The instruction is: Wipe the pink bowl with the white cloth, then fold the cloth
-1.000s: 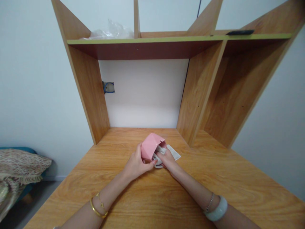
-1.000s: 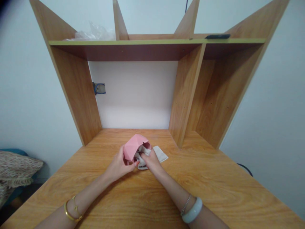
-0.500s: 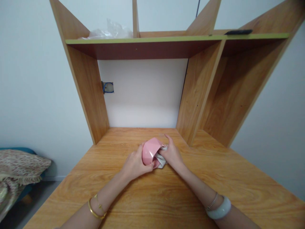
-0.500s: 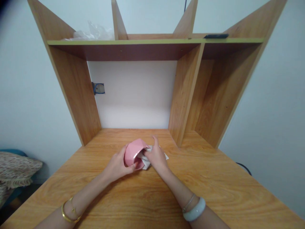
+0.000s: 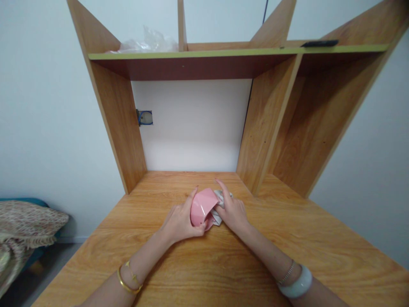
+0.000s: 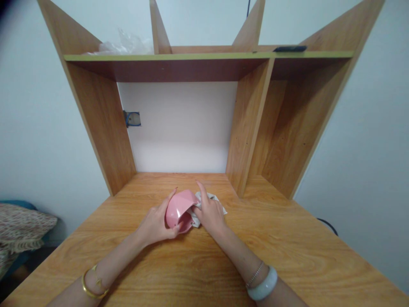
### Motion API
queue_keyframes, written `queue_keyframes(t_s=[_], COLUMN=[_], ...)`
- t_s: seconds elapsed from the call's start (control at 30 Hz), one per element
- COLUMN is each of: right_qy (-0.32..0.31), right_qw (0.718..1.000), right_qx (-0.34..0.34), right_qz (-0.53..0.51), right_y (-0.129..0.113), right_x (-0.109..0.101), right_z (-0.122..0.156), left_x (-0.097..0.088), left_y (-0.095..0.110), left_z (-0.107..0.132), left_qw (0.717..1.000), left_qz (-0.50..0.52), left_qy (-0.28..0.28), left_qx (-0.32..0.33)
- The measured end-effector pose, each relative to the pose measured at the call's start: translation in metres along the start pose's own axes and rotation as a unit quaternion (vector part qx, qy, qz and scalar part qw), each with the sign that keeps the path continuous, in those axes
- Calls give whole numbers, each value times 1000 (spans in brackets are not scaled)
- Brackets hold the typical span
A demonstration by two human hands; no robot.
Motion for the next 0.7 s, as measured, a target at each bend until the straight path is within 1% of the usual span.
queue_keyframes(t_s=[0.1, 0.17, 0.23, 0.33, 0.4, 0.47, 0.5, 0.57, 0.63, 0.7], right_qy=[-19, -24, -16, 16, 33, 32, 25, 9, 8, 21], right_qw=[998, 991, 979, 949, 922, 896, 886, 876, 875, 885], right_qx=[-2, 13, 40, 71, 66, 53, 48, 39, 35, 41], right_qz=[-66, -130, -199, -307, -380, -440, -460, -481, -482, -464], right_y=[4, 5, 5, 6, 6, 5, 5, 2, 0, 0], right_x=[2, 2, 4, 12, 20, 27, 30, 34, 35, 35], right_z=[-1, -3, -6, -10, -12, -13, -14, -14, -13, -14], left_x=[-1, -1, 0, 4, 9, 13, 14, 15, 13, 11], left_y=[-2, -6, -10, -13, -12, -9, -7, -5, -4, -3], left_z=[-1, -3, -5, -7, -7, -6, -6, -4, -3, -3], left_qw=[999, 997, 989, 974, 971, 971, 971, 972, 976, 980], left_qz=[32, 83, 149, 218, 227, 229, 229, 225, 209, 189], left_qy=[-2, 6, 26, 55, 61, 62, 62, 61, 61, 58], left_qx=[12, 2, -7, 11, 34, 44, 43, 34, 18, -1])
Point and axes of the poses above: each hand's wrist, its own z-axis away from the middle knuckle, its own x-axis out of the palm, y = z × x, the point moved 1 cm from there along -z, towards the middle knuckle, and after that the axes turned 2 degrees about -y, right-handed, at the moved point
